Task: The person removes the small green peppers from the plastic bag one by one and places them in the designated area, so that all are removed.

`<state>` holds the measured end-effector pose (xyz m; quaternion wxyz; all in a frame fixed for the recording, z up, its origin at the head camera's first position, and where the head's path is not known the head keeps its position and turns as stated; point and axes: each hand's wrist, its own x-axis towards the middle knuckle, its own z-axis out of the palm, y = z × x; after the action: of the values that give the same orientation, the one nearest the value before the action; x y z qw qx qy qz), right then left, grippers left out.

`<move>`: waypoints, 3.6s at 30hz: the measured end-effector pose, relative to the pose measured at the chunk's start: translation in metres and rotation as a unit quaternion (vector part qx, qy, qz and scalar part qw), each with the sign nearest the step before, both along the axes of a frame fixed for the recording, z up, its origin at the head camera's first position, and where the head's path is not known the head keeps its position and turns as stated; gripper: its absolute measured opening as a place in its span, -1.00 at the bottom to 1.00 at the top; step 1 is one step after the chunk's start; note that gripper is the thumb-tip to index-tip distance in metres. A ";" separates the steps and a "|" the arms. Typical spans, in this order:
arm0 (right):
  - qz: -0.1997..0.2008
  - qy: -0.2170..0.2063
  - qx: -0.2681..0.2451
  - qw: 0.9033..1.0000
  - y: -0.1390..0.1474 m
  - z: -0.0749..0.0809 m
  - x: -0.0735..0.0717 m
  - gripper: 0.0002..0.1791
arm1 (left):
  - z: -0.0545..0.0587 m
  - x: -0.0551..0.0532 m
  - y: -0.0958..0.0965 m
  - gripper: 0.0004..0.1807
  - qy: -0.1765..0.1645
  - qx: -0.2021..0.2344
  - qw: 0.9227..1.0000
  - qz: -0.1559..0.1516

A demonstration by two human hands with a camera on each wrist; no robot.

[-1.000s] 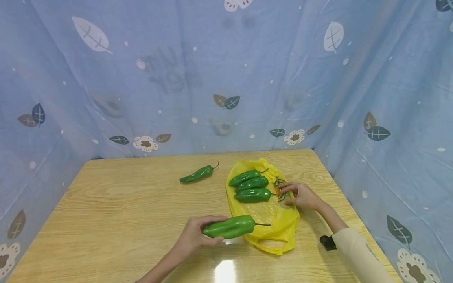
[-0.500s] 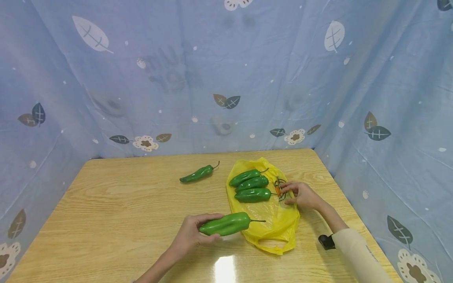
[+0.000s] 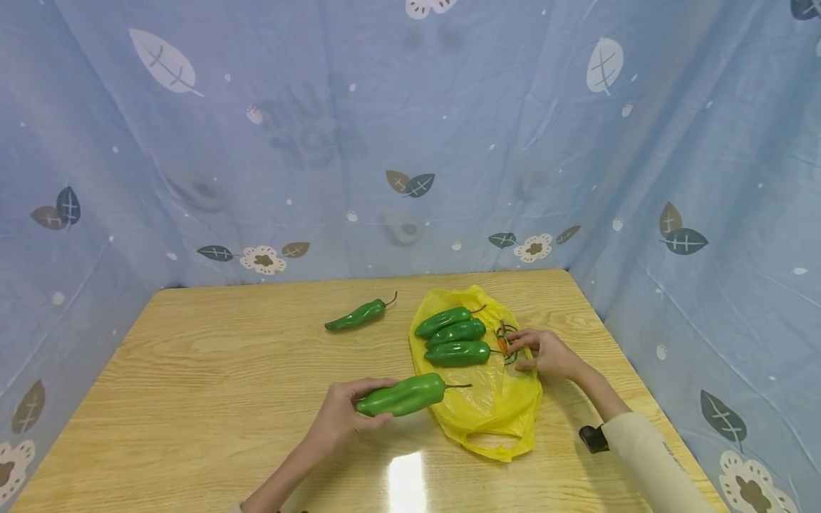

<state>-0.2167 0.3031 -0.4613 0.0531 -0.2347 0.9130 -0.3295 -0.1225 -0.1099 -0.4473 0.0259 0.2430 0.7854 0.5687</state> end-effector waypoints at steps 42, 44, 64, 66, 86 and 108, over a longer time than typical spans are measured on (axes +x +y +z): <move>0.011 0.033 0.024 0.999 0.002 -0.004 0.000 -0.74 | -0.001 -0.069 -0.021 -0.53 -0.009 -0.016 0.994 0.107; 0.013 0.034 0.029 0.999 0.001 -0.003 0.000 -0.74 | -0.001 -0.073 -0.022 -0.52 -0.013 -0.017 0.994 0.111; 0.064 0.059 0.062 0.994 -0.002 0.010 -0.006 -0.78 | -0.009 -0.092 -0.026 -0.53 -0.009 -0.052 0.991 0.122; 0.079 0.081 0.053 0.992 -0.002 0.010 -0.005 -0.78 | -0.012 -0.096 -0.028 -0.53 0.002 -0.064 0.991 0.119; 0.063 0.049 0.088 0.993 -0.003 0.014 -0.004 -0.80 | -0.021 -0.119 -0.034 -0.58 0.029 -0.139 0.985 0.102; 0.055 0.035 0.085 0.994 0.010 0.011 -0.004 -0.81 | -0.032 -0.122 -0.044 -0.61 -0.008 -0.137 0.987 0.079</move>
<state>-0.2211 0.3131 -0.4505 0.0588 -0.2907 0.9247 -0.2388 -0.2446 -0.1542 -0.4794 0.0199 0.1696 0.8727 0.4574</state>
